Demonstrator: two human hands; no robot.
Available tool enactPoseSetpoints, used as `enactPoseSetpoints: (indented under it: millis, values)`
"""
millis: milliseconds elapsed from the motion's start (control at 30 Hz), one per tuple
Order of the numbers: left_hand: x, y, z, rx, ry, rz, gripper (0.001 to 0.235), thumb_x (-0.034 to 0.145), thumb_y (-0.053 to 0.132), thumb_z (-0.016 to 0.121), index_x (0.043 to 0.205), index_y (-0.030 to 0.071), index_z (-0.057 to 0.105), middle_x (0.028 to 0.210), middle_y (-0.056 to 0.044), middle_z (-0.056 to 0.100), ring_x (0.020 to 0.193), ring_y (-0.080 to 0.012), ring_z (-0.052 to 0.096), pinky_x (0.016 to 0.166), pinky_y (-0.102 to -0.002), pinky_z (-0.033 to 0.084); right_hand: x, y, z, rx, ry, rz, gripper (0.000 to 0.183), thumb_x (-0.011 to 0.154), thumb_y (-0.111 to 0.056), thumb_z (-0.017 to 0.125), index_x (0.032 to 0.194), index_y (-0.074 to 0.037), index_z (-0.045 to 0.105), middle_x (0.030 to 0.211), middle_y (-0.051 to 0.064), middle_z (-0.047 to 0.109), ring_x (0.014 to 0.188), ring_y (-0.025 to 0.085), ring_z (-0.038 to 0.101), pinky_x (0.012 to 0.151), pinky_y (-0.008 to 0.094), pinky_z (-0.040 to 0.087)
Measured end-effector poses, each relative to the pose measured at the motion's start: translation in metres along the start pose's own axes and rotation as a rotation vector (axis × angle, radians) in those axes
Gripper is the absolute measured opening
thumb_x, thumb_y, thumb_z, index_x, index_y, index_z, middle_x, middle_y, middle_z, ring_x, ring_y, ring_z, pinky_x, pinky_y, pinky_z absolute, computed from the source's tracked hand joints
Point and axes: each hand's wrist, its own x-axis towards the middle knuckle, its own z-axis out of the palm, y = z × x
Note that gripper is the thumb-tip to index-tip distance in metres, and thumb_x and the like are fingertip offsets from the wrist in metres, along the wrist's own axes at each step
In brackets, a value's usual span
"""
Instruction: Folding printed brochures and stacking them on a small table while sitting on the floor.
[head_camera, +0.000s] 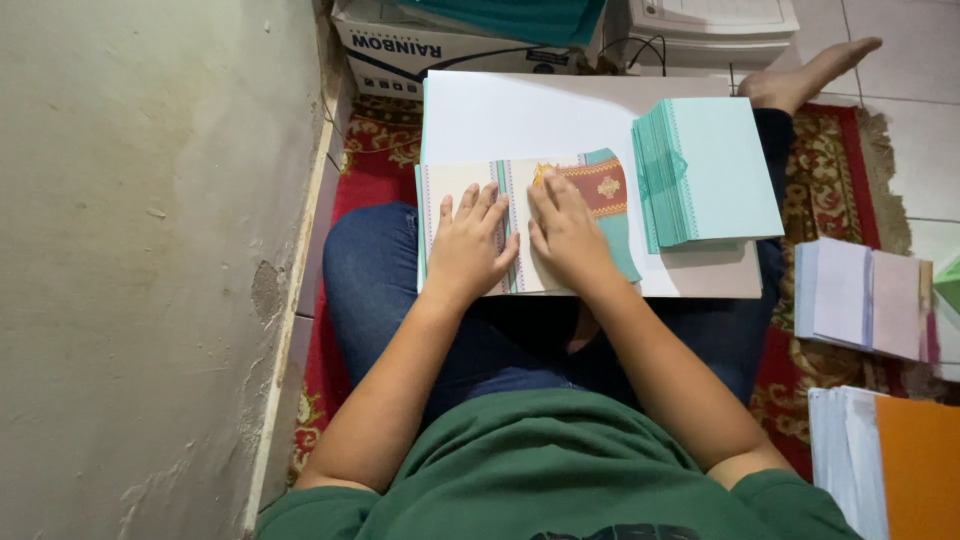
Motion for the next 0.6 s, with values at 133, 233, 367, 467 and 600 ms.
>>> enactPoseSetpoints:
  millis: [133, 233, 367, 467, 600]
  values:
    - [0.000, 0.002, -0.002, 0.015, 0.009, 0.020, 0.057, 0.094, 0.042, 0.056, 0.141, 0.010, 0.059, 0.150, -0.016, 0.054, 0.142, -0.0354, 0.046, 0.117, -0.060, 0.027, -0.004, 0.010, -0.005, 0.001, -0.088, 0.160, 0.062, 0.107, -0.043, 0.037, 0.158, -0.008, 0.037, 0.163, 0.023, 0.032, 0.153, 0.037, 0.023, 0.124, 0.050, 0.016]
    - [0.004, 0.002, -0.003, 0.016, 0.016, 0.027, 0.057, 0.095, 0.043, 0.055, 0.141, 0.010, 0.059, 0.150, -0.016, 0.053, 0.143, -0.0354, 0.045, 0.118, -0.060, 0.026, -0.005, 0.037, 0.012, -0.105, -0.047, 0.147, 0.071, 0.106, -0.044, 0.037, 0.158, 0.004, 0.035, 0.163, 0.030, 0.031, 0.153, 0.043, 0.023, 0.126, 0.051, 0.010]
    - [0.002, -0.001, 0.001, -0.008, -0.023, 0.011, 0.057, 0.096, 0.045, 0.052, 0.142, 0.012, 0.057, 0.152, -0.016, 0.050, 0.145, -0.0352, 0.042, 0.119, -0.060, 0.023, 0.015, 0.052, 0.031, -0.172, -0.075, 0.160, 0.077, 0.105, -0.053, 0.030, 0.158, 0.003, 0.033, 0.164, 0.026, 0.030, 0.154, 0.038, 0.022, 0.125, 0.049, 0.007]
    - [0.003, -0.001, 0.003, -0.005, -0.026, 0.008, 0.057, 0.096, 0.045, 0.052, 0.142, 0.012, 0.056, 0.153, -0.015, 0.049, 0.145, -0.0347, 0.041, 0.119, -0.059, 0.022, 0.034, 0.061, 0.033, -0.173, -0.060, 0.179, 0.079, 0.105, -0.055, 0.030, 0.158, 0.003, 0.033, 0.165, 0.024, 0.029, 0.155, 0.037, 0.021, 0.125, 0.048, 0.007]
    - [0.004, 0.000, 0.001, -0.006, -0.031, -0.015, 0.058, 0.096, 0.046, 0.051, 0.143, 0.012, 0.056, 0.153, -0.015, 0.050, 0.145, -0.0337, 0.041, 0.119, -0.058, 0.021, 0.024, 0.047, 0.020, -0.168, -0.026, 0.176, 0.076, 0.106, -0.053, 0.029, 0.157, 0.004, 0.035, 0.165, 0.025, 0.030, 0.155, 0.037, 0.022, 0.126, 0.047, 0.007]
